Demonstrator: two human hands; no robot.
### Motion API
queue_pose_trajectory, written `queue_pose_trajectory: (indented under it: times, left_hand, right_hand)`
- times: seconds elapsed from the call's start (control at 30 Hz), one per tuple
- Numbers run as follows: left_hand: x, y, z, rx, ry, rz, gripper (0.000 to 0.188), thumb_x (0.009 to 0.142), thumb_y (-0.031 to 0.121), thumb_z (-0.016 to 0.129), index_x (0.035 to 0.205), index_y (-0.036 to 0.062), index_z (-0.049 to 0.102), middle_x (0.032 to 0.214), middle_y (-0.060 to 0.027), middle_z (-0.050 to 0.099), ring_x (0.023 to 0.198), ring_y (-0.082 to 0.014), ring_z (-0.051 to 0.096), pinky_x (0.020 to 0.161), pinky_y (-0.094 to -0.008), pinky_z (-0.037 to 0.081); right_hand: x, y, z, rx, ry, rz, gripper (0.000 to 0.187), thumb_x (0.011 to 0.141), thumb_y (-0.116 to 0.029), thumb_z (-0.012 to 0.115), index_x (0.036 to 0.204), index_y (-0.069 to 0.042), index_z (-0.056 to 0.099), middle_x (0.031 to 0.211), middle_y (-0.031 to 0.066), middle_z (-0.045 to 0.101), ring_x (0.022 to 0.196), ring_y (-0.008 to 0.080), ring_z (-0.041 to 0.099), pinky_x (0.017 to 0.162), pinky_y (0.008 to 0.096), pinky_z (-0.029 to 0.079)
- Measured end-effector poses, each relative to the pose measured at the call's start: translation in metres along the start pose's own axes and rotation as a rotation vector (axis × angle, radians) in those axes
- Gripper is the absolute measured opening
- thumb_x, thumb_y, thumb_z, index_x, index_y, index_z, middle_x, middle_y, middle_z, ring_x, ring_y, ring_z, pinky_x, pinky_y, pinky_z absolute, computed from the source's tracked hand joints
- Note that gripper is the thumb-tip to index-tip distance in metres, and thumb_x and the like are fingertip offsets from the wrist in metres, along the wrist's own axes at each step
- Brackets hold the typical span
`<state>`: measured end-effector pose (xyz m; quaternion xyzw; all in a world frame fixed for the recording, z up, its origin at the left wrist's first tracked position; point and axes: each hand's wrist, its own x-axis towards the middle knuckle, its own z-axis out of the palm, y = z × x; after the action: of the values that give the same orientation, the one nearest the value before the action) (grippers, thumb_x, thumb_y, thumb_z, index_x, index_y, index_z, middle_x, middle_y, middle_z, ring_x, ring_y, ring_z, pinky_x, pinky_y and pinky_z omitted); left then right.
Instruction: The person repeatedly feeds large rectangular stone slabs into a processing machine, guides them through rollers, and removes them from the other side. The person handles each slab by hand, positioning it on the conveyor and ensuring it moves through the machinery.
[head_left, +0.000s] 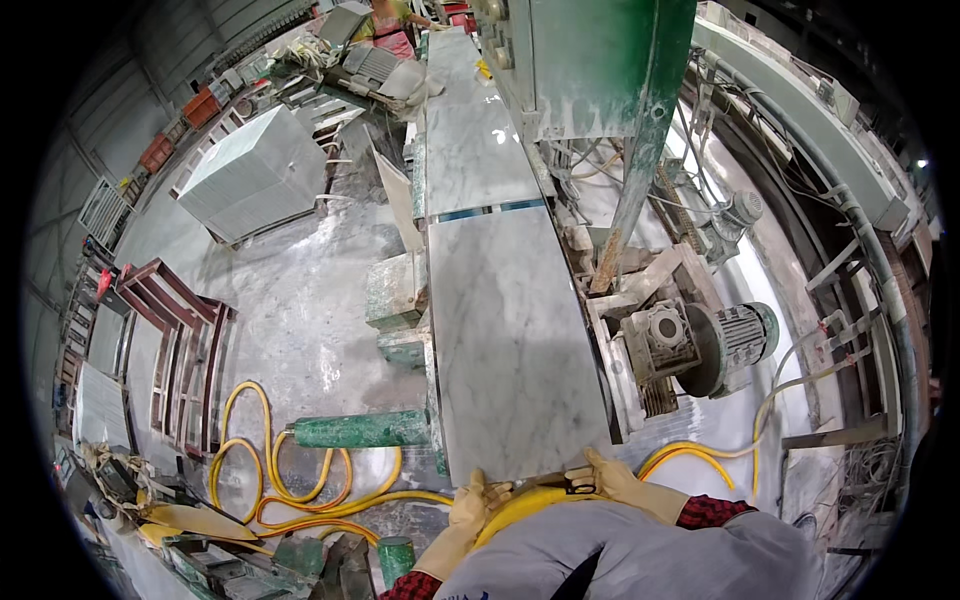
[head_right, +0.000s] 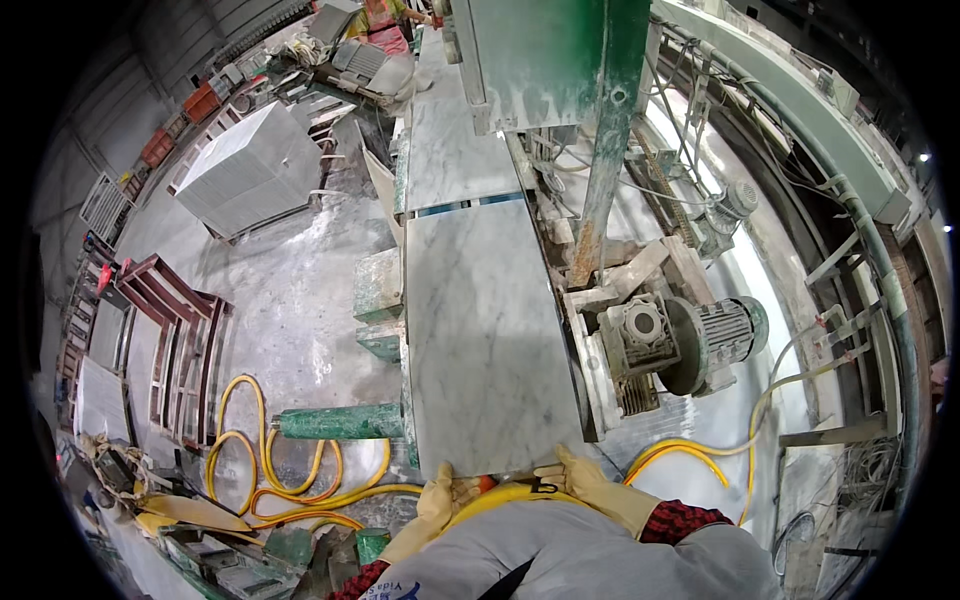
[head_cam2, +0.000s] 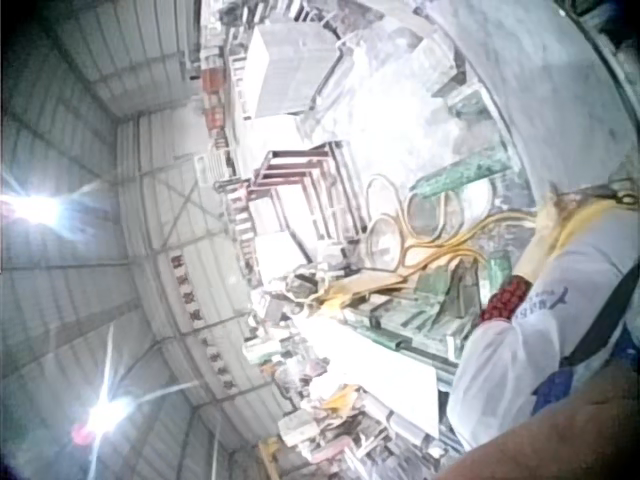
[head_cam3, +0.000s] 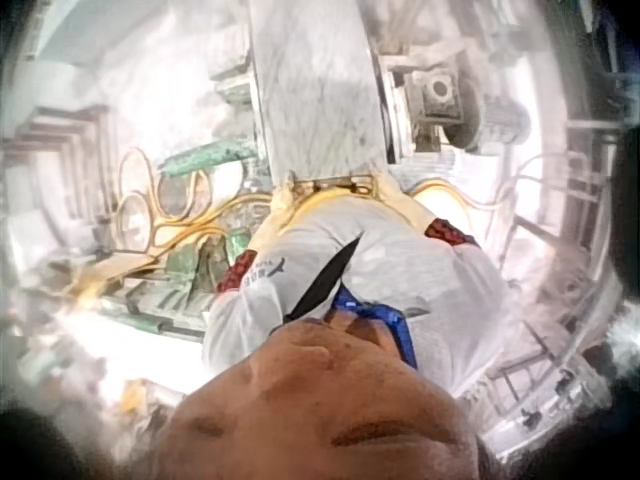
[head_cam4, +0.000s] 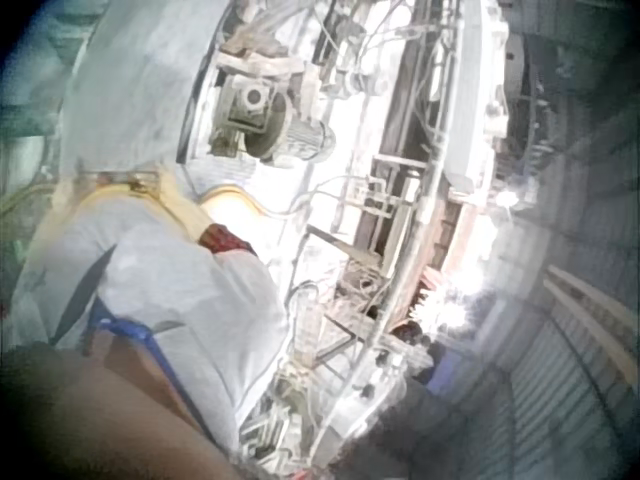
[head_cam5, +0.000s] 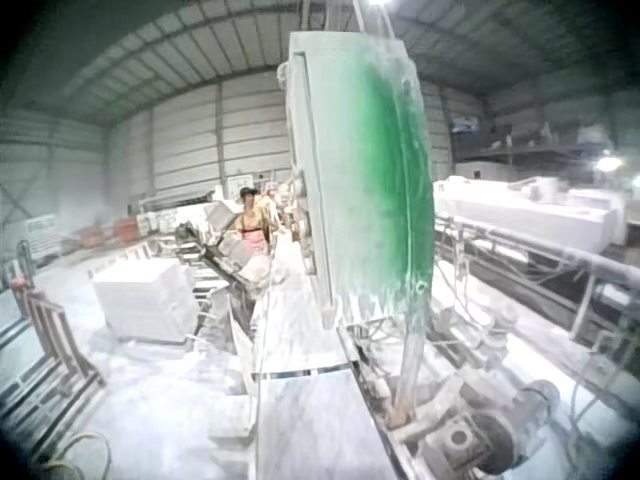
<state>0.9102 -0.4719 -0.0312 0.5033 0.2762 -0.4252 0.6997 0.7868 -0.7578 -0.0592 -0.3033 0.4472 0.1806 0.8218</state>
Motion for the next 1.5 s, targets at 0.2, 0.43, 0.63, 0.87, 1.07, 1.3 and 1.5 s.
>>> queue_pose_trajectory:
  times: [0.2, 0.43, 0.63, 0.87, 1.07, 1.3, 1.5]
  left_hand:
    - [0.014, 0.014, 0.004, 0.023, -0.048, 0.097, 0.076, 0.113, 0.053, 0.052, 0.129, -0.0214, 0.052, 0.124, -0.0337, 0.071, 0.109, -0.0383, 0.075, 0.093, -0.0429, 0.066]
    - [0.030, 0.023, 0.000, 0.088, -0.069, 0.071, 0.078, 0.111, 0.056, 0.055, 0.125, -0.0202, 0.057, 0.122, -0.0314, 0.073, 0.102, -0.0346, 0.076, 0.090, -0.0415, 0.066]
    - [0.026, 0.034, 0.011, 0.097, -0.059, 0.096, 0.081, 0.110, 0.059, 0.054, 0.127, -0.0203, 0.058, 0.123, -0.0319, 0.073, 0.103, -0.0339, 0.075, 0.093, -0.0416, 0.065]
    - [0.034, 0.042, 0.012, 0.121, -0.089, 0.079, 0.085, 0.109, 0.060, 0.055, 0.130, -0.0220, 0.057, 0.124, -0.0326, 0.072, 0.104, -0.0352, 0.075, 0.094, -0.0417, 0.065]
    - [0.047, 0.034, 0.012, 0.107, -0.111, 0.119, 0.085, 0.109, 0.061, 0.056, 0.130, -0.0206, 0.059, 0.124, -0.0304, 0.073, 0.103, -0.0343, 0.076, 0.093, -0.0406, 0.065]
    - [0.029, 0.065, 0.009, 0.393, -0.227, 0.102, 0.075, 0.111, 0.058, 0.055, 0.136, -0.0116, 0.063, 0.124, -0.0242, 0.076, 0.105, -0.0309, 0.076, 0.097, -0.0408, 0.060]
    - [0.023, 0.061, -0.041, 0.369, -0.287, 0.062, 0.064, 0.110, 0.048, 0.062, 0.134, -0.0112, 0.063, 0.125, -0.0234, 0.075, 0.110, -0.0297, 0.075, 0.095, -0.0406, 0.061]
  right_hand:
    - [0.024, -0.010, -0.001, -0.038, 0.001, -0.092, 0.057, 0.108, -0.058, 0.062, 0.126, -0.004, 0.066, 0.113, 0.0216, 0.078, 0.083, 0.0249, 0.073, 0.074, 0.0375, 0.062]
    - [0.020, -0.025, 0.017, -0.060, 0.077, -0.100, 0.058, 0.105, -0.059, 0.065, 0.126, -0.004, 0.065, 0.112, 0.0211, 0.079, 0.081, 0.0238, 0.073, 0.072, 0.0368, 0.061]
    - [0.022, -0.034, 0.024, -0.083, 0.100, -0.112, 0.061, 0.105, -0.059, 0.065, 0.123, -0.001, 0.066, 0.112, 0.0210, 0.079, 0.080, 0.0232, 0.073, 0.071, 0.0366, 0.061]
    - [0.027, -0.044, 0.026, -0.049, 0.141, -0.101, 0.059, 0.107, -0.054, 0.064, 0.127, 0.002, 0.064, 0.108, 0.0222, 0.080, 0.075, 0.0228, 0.072, 0.066, 0.0368, 0.061]
    - [0.015, -0.053, 0.037, -0.124, 0.197, -0.165, 0.065, 0.107, -0.056, 0.065, 0.132, 0.004, 0.064, 0.106, 0.0239, 0.079, 0.075, 0.0228, 0.072, 0.063, 0.0363, 0.060]
    - [-0.021, -0.090, 0.031, -0.552, 0.077, -0.011, 0.073, 0.105, -0.063, 0.064, 0.111, 0.009, 0.077, 0.095, 0.0178, 0.080, 0.079, 0.0233, 0.074, 0.077, 0.0381, 0.061]
    - [-0.019, -0.088, 0.079, -0.758, -0.186, -0.357, 0.057, 0.108, -0.049, 0.067, 0.120, 0.006, 0.075, 0.109, 0.0203, 0.081, 0.091, 0.0237, 0.078, 0.083, 0.0339, 0.063]
